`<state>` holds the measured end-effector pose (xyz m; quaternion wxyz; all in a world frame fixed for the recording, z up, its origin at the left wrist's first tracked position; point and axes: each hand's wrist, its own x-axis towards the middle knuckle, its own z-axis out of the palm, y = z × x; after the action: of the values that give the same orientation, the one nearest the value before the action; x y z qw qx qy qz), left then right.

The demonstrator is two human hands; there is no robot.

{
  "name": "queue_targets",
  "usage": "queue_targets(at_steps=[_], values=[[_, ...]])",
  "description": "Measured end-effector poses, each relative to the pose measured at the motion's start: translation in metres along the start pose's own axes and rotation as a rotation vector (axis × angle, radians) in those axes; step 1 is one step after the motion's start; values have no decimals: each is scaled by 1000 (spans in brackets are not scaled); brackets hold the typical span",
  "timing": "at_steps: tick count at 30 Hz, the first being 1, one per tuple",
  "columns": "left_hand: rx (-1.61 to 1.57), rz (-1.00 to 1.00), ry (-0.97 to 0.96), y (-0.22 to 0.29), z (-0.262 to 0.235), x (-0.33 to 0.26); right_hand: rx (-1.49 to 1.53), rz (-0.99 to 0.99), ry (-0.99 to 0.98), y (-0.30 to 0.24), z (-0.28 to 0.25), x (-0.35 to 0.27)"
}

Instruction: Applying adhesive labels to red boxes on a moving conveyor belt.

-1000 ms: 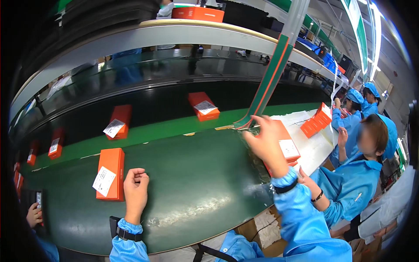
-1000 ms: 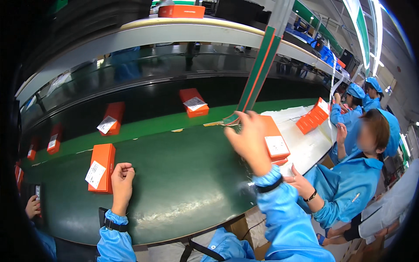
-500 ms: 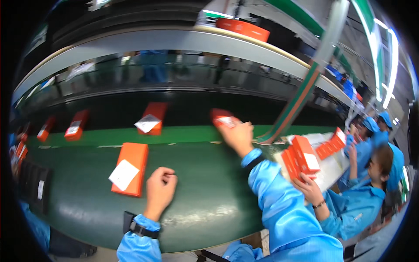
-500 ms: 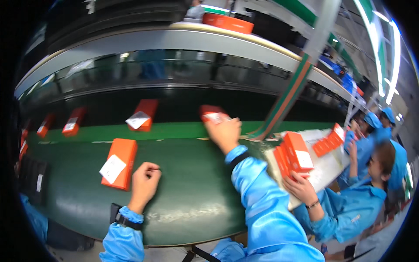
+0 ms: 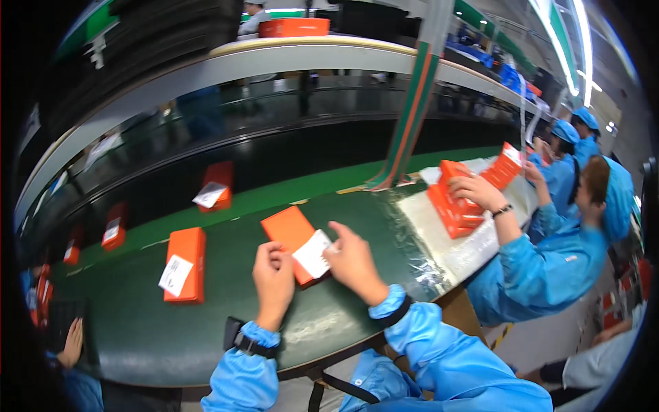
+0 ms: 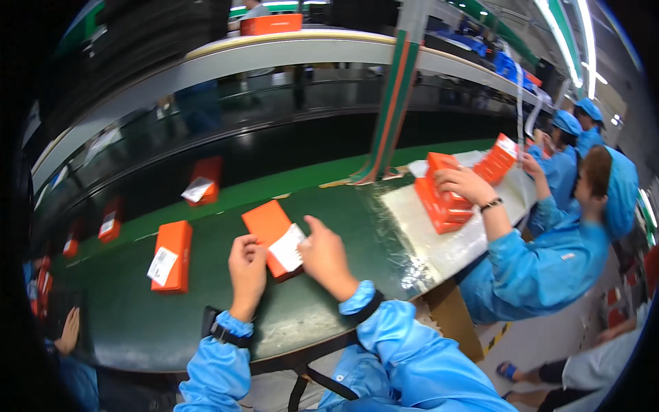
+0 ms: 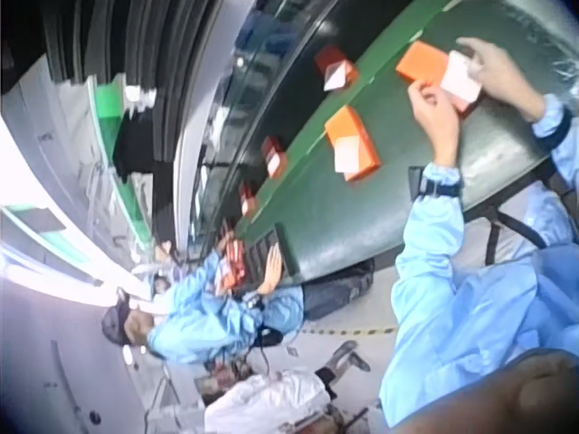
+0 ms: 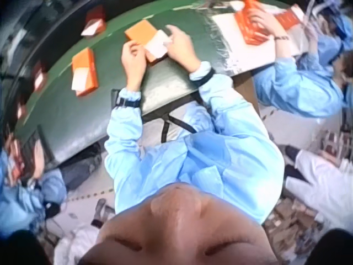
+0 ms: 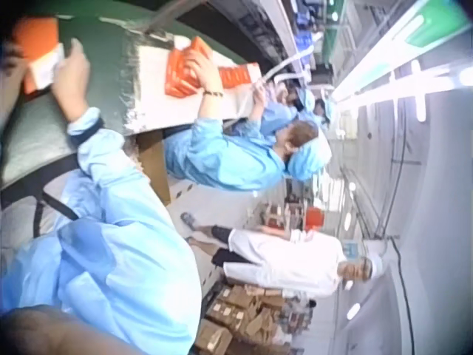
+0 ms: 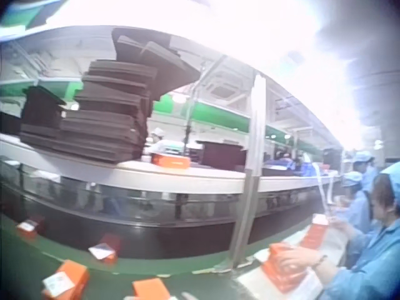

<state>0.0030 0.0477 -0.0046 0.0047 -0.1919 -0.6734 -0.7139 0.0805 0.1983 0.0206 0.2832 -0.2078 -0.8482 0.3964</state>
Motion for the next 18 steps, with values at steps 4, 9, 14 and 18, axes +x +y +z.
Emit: queue_targets(at_steps=[4, 9, 14, 18], values=[[-80, -96, -84, 10, -10, -6, 638, 305, -224, -2, -17, 5], [-373, -338, -272, 29, -26, -9, 737, 333, -290, -22, -26, -9], [-385, -424, -464, 32, -30, -8, 749, 348, -363, -18, -31, -15], [-503, -488, -596, 31, -39, -10, 930, 452, -487, -15, -37, -23]])
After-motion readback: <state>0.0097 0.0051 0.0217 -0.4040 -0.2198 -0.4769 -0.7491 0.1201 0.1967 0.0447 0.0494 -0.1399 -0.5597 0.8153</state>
